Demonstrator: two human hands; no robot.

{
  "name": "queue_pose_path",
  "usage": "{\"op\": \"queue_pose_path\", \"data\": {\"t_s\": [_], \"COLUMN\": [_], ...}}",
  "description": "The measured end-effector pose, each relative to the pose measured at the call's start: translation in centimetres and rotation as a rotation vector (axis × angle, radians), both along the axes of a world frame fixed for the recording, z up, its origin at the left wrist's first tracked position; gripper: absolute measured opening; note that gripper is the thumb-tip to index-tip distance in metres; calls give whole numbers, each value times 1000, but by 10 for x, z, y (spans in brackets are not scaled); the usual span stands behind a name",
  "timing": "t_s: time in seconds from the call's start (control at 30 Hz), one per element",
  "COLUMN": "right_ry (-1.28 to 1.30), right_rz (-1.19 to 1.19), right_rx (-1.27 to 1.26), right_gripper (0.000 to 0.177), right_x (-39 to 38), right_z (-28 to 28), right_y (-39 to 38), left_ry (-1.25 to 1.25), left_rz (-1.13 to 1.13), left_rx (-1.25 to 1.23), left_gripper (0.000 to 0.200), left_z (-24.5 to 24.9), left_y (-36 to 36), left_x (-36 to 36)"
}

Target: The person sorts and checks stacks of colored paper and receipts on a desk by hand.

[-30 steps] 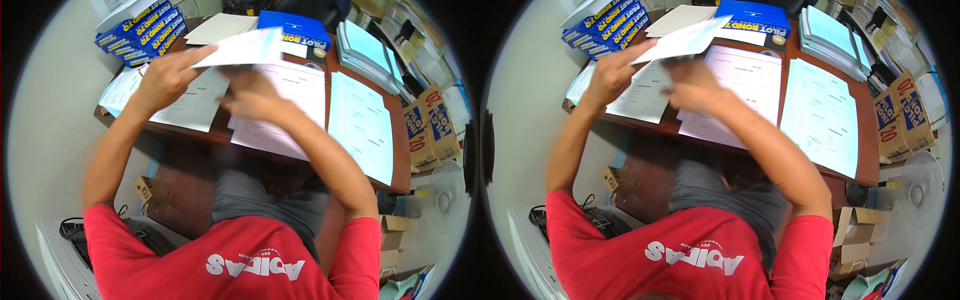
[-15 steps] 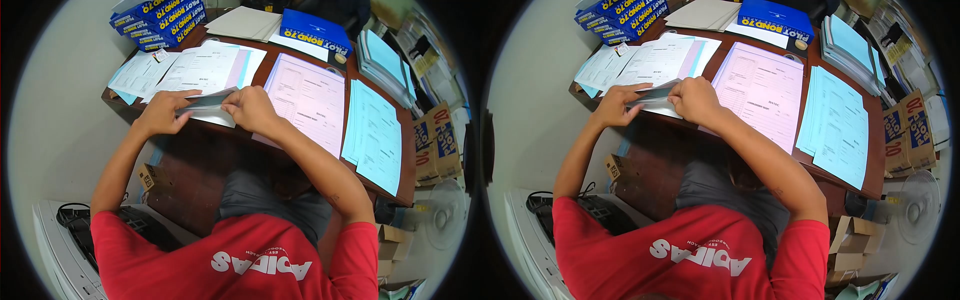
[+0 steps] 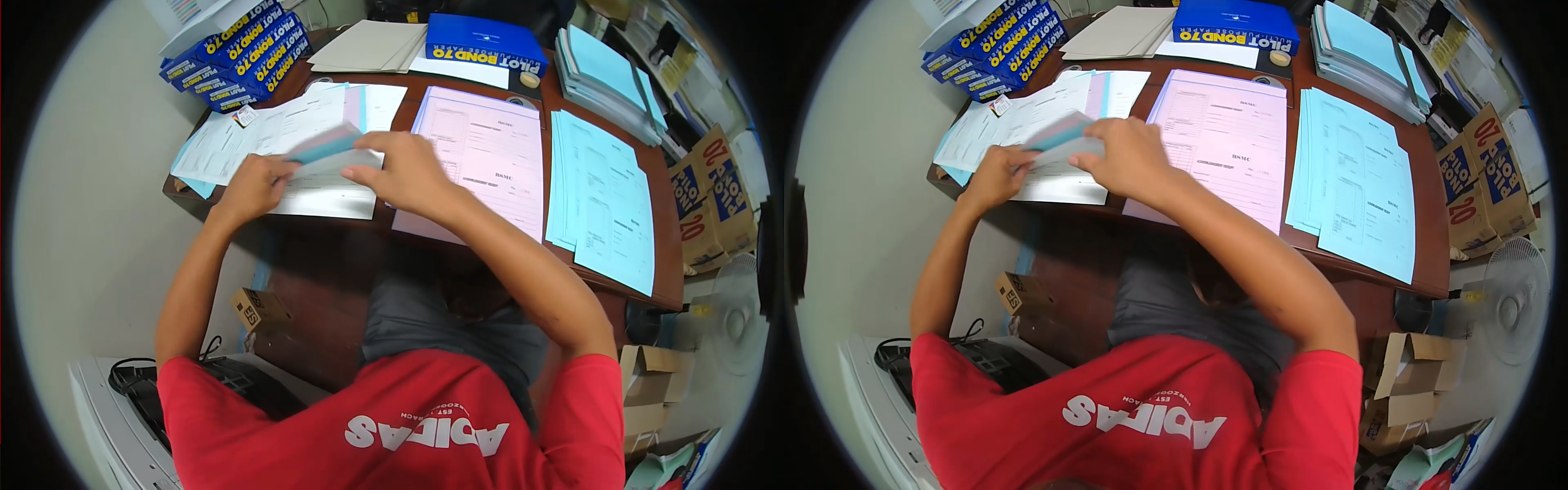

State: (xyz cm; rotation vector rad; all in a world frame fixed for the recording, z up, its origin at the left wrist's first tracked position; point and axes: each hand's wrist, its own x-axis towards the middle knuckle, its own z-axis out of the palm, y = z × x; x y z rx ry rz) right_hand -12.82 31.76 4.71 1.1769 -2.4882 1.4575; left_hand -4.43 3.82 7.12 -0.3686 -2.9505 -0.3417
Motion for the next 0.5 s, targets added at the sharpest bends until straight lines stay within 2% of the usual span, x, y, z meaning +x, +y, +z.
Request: {"op": "queue_pose_path", "data": {"t_s": [0.03,0.1,0.17,0.23,0.27,0.33,0.37,0.43,0.47,0.5], "right_ry": [302,426,510,450,448,385,449,426,408,433], "right_rz": [-36,-49,-95,-120,-126,-49,-63,-63,-49,-68], "right_rx": [-21,149,378,557,563,658,623,605,577,505], "right_gripper": [43,57,59,55,55,52,43,38,33,22], "right_x": [9,26,43,56,59,64,64,60,59,58], "right_z": [8,22,20,12,8,-3,-8,-12,-11,-9], "right_y": [22,80,135,171,183,200,202,205,205,204], "left_ry": [50,122,196,407,405,620,619,658,659,671], "left_rz": [71,117,166,159,152,-102,-114,-110,-129,-227], "left_rx": [103,170,239,268,275,115,124,-45,-34,-79], "left_gripper": [30,30,30,30,30,44,44,66,66,73], "left_z": [-1,5,19,42,52,71,78,87,82,75], "left_y": [-6,-23,-25,-15,-7,19,38,86,99,110], "left_x": [-1,-3,-4,-4,-8,-16,-18,-19,-23,-28]}}
